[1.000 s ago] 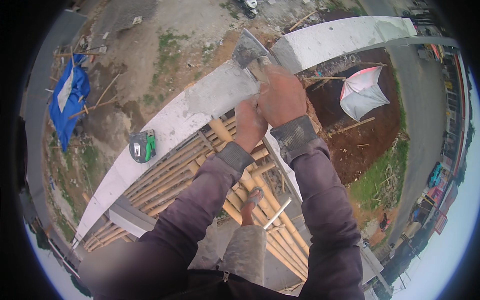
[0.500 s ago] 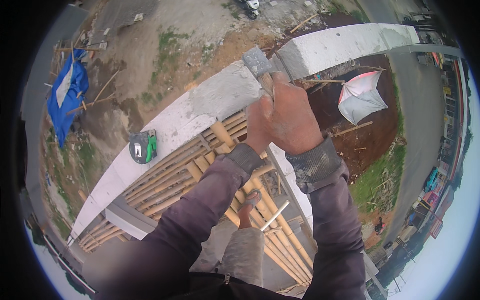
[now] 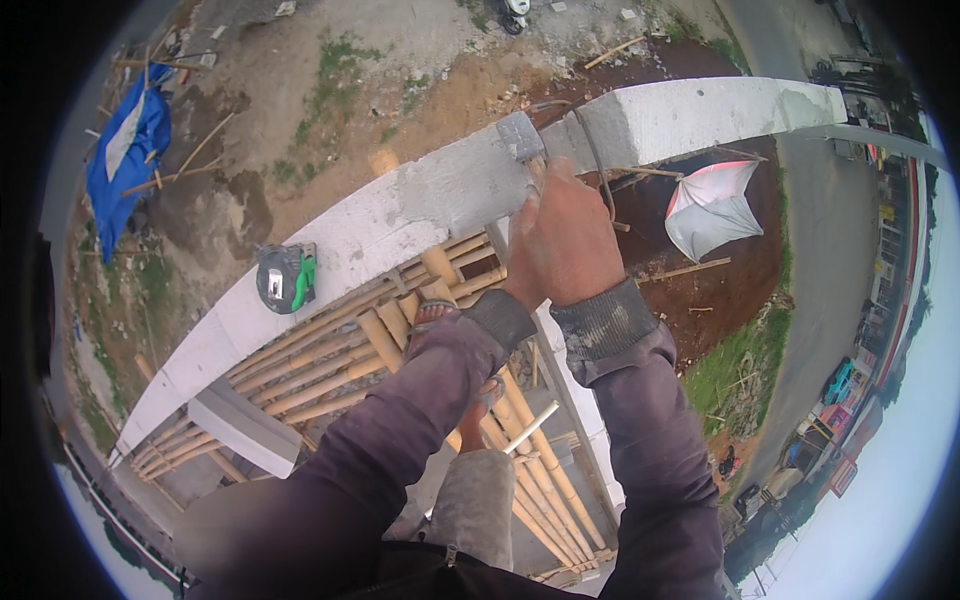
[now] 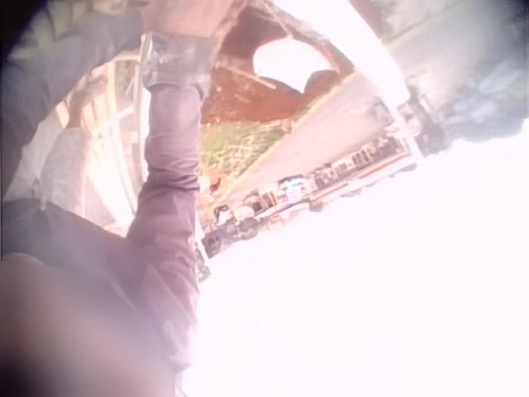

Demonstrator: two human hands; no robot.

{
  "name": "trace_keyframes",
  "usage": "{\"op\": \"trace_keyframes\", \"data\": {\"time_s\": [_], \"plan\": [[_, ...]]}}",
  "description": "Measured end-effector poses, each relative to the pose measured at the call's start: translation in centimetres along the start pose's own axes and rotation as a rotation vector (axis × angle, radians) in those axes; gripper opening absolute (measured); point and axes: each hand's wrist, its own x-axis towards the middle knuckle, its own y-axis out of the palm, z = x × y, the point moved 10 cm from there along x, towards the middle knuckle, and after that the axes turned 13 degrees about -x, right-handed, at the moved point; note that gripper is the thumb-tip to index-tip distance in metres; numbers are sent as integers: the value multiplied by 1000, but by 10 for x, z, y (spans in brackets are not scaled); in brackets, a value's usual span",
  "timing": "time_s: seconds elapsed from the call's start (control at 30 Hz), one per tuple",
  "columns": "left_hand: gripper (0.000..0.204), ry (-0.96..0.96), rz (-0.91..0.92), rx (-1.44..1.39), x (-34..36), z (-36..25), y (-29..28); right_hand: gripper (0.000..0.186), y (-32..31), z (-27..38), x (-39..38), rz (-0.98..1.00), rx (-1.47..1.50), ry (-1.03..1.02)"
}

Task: The person places a white concrete block onto a bamboo scaffold, adjusts its position, and uses a hammer to tap it into place. They then measure the wall with a tape measure and hammer a nail into the block.

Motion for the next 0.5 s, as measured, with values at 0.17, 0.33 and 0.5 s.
{"op": "trace_keyframes", "data": {"time_s": [0.17, 0.33, 0.5], "plan": [[21, 239, -29, 299, -13, -39, 14, 27, -2, 1, -3, -45, 43, -5], [16, 175, 80, 293, -6, -37, 20, 27, 0, 0, -1, -46, 24, -3], [15, 303, 29, 637, -17, -55, 28, 26, 0, 7, 4, -25, -23, -74]]}}
